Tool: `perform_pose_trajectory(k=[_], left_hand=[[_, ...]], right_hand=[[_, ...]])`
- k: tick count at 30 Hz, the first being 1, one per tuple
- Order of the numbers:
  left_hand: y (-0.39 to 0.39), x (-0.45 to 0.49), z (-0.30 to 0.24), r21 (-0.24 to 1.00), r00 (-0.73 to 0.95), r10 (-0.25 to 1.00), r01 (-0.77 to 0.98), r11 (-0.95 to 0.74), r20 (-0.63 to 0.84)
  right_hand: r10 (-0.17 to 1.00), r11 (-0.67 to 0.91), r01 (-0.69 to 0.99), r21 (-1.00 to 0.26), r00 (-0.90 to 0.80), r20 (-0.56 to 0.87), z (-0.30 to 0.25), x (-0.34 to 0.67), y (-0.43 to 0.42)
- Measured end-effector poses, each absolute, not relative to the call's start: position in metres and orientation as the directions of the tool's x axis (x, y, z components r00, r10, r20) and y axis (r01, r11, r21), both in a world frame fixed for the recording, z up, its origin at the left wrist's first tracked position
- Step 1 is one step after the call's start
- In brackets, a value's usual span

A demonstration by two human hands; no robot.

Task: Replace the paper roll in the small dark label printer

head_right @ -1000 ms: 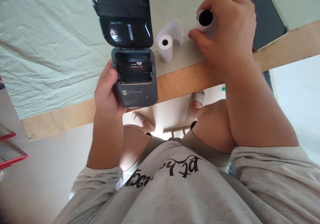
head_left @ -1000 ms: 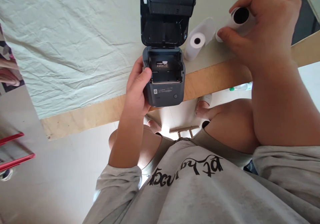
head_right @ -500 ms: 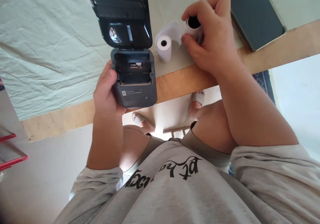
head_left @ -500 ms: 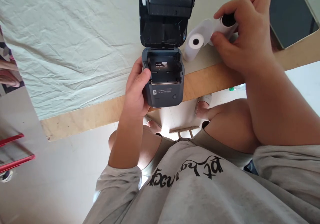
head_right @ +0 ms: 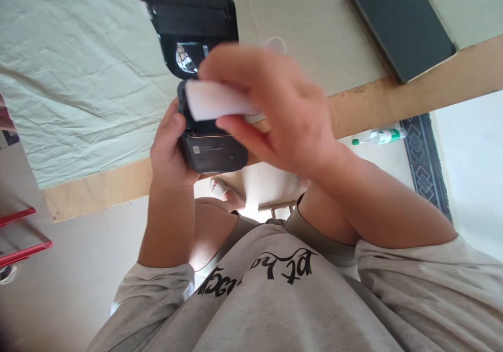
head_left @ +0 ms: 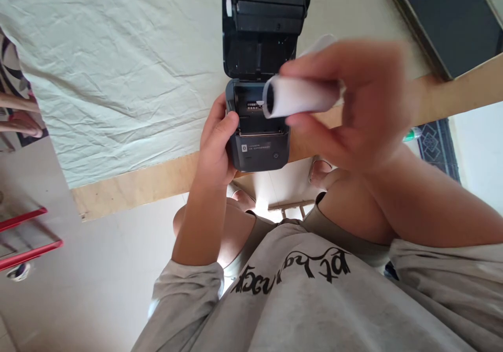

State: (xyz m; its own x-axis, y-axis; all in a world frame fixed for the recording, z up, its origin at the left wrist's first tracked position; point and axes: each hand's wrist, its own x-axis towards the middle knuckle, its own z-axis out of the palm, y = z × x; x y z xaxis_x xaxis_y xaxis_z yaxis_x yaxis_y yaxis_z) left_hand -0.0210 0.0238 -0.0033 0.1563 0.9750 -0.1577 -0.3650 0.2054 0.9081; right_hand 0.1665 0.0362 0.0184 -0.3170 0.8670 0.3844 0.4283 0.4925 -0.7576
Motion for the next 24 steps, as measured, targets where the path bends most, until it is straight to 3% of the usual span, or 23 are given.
perform_pose_trajectory(k=[6,9,20,24], left_hand=[[0.022,-0.02,-0.002,0.916,0.132,0.983,-0.365,0.165,-0.125],[0.02,-0.019,-0.002,0.918,0.125,0.983,-0.356,0.172,-0.135],[0.02,-0.018,-0.004,0.884,0.129,0.983,-0.434,0.174,-0.13],[0.019,-0.018,-0.005,0.901,0.102,0.986,-0.401,0.164,-0.135]], right_hand=[[0.706,0.699,0.562,-0.442,-0.449,0.547,0.014,0.142,0.046],[0.694,0.711,0.581,-0.396,-0.489,0.528,0.008,0.141,0.051],[0.79,0.609,0.548,-0.574,-0.347,0.506,0.016,0.134,0.044],[0.813,0.581,0.557,-0.593,-0.368,0.451,0.012,0.134,0.046]])
